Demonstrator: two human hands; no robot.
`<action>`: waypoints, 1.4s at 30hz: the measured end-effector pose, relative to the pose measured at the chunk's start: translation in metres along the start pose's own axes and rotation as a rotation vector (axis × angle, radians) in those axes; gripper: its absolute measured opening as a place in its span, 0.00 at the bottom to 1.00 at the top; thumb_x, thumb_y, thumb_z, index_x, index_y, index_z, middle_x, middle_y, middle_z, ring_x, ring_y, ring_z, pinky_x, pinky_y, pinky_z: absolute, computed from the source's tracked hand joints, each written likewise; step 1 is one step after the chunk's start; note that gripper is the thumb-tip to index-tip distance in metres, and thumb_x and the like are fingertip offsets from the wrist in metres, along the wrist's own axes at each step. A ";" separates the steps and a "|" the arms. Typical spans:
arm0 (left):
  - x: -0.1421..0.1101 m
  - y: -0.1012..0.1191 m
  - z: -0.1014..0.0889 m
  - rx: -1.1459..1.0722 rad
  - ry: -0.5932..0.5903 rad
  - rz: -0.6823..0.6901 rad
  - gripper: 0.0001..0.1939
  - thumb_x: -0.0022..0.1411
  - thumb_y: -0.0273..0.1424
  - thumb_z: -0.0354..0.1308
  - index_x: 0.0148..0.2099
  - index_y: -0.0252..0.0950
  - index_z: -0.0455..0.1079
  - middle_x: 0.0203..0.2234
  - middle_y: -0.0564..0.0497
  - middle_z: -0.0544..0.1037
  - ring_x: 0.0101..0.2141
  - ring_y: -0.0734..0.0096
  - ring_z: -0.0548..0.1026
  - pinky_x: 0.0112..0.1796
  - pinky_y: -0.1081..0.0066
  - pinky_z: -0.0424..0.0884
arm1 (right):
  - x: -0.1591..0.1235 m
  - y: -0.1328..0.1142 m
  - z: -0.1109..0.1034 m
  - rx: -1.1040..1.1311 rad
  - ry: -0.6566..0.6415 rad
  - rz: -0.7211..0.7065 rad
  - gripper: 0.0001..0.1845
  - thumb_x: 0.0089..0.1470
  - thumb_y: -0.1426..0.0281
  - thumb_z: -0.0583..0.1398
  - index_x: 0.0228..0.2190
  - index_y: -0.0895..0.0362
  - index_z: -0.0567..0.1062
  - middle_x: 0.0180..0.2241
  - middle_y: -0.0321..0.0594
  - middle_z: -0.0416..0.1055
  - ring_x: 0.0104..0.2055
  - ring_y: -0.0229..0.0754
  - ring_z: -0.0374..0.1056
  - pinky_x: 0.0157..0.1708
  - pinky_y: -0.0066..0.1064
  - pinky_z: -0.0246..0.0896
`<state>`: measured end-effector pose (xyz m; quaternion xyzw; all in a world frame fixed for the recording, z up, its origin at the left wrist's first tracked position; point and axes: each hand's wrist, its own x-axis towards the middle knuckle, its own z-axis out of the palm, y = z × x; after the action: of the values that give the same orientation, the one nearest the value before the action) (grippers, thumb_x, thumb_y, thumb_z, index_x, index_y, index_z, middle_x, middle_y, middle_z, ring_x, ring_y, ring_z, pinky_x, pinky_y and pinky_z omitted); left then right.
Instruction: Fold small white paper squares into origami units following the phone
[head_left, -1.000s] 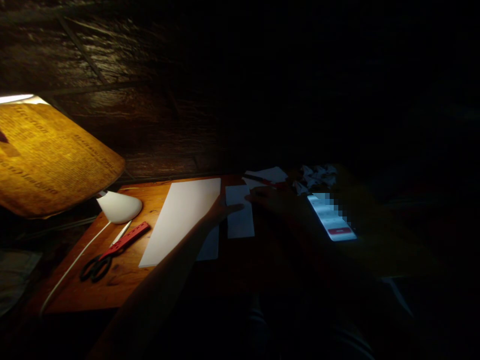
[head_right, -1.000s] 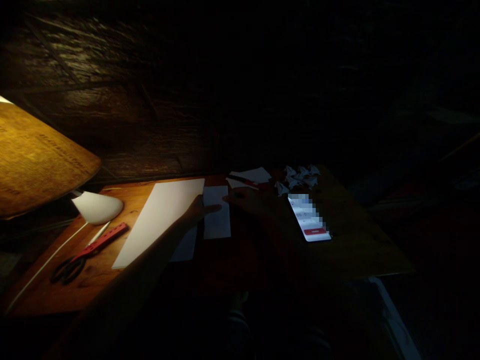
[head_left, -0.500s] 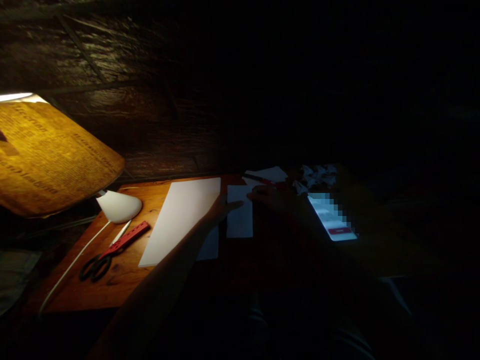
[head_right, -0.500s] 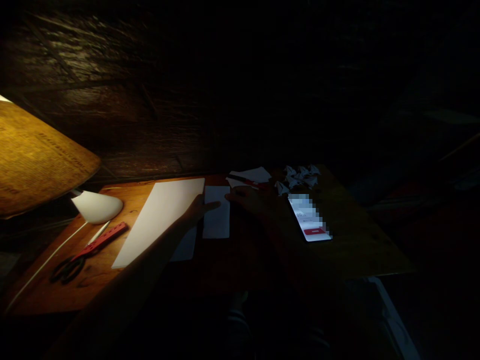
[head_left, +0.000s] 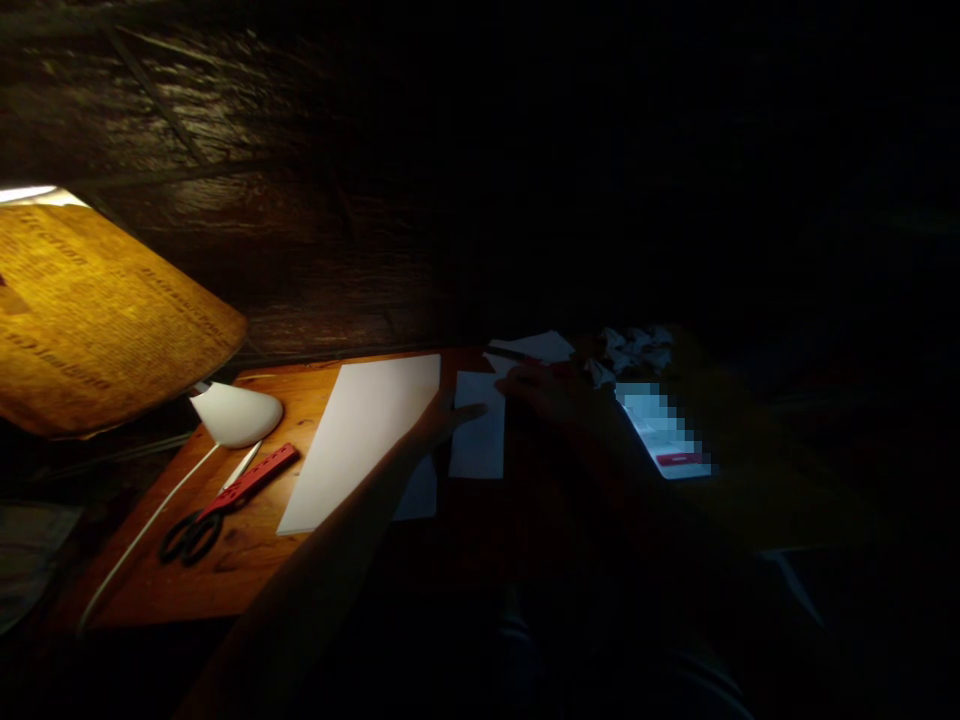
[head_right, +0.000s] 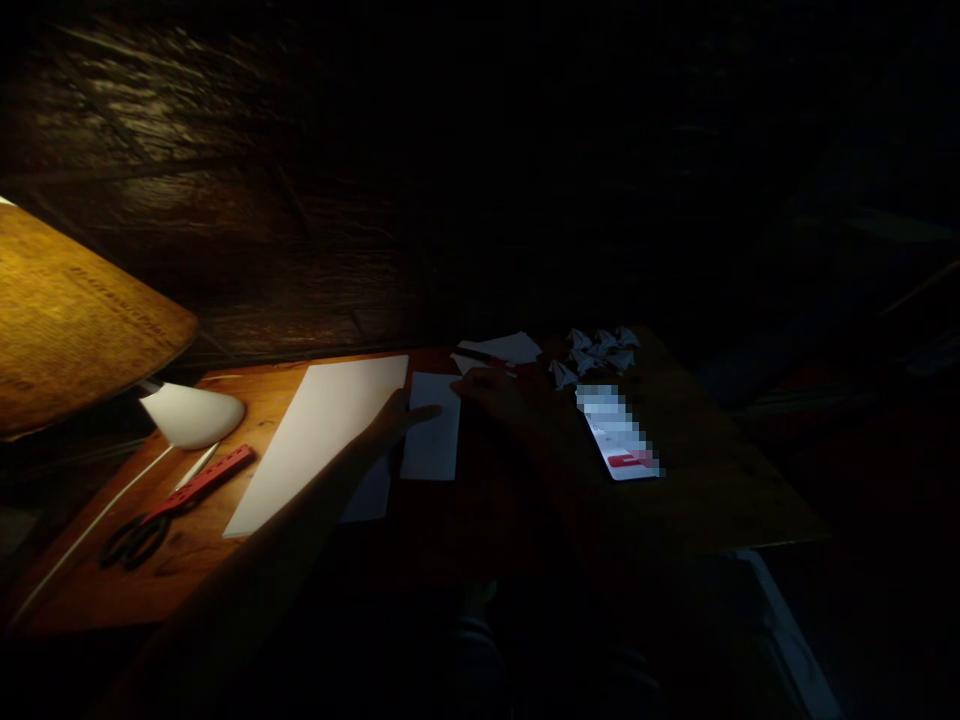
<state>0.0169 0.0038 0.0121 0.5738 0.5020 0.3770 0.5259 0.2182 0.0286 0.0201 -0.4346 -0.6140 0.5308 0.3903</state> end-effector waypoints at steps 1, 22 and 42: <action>0.000 0.000 0.000 0.004 0.000 -0.011 0.18 0.48 0.37 0.69 0.40 0.32 0.78 0.36 0.42 0.84 0.41 0.52 0.81 0.40 0.61 0.77 | 0.001 0.002 0.000 0.003 0.005 -0.001 0.19 0.46 0.53 0.65 0.21 0.54 0.69 0.24 0.33 0.64 0.31 0.40 0.61 0.33 0.32 0.55; 0.001 -0.007 -0.002 0.036 -0.021 0.010 0.18 0.47 0.40 0.70 0.37 0.33 0.77 0.34 0.43 0.84 0.36 0.57 0.81 0.40 0.60 0.77 | 0.001 -0.002 -0.002 -0.016 0.070 -0.079 0.13 0.47 0.60 0.64 0.21 0.54 0.71 0.26 0.34 0.67 0.35 0.40 0.63 0.37 0.32 0.58; 0.004 -0.007 -0.001 -0.022 0.073 0.077 0.23 0.44 0.45 0.71 0.36 0.33 0.77 0.31 0.42 0.83 0.38 0.51 0.80 0.41 0.57 0.77 | -0.017 -0.035 -0.001 -0.268 -0.100 0.015 0.22 0.50 0.51 0.65 0.20 0.55 0.69 0.24 0.35 0.66 0.29 0.40 0.62 0.31 0.31 0.53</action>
<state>0.0155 0.0074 0.0050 0.5727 0.4945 0.4231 0.4984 0.2203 0.0104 0.0544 -0.4604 -0.6950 0.4679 0.2934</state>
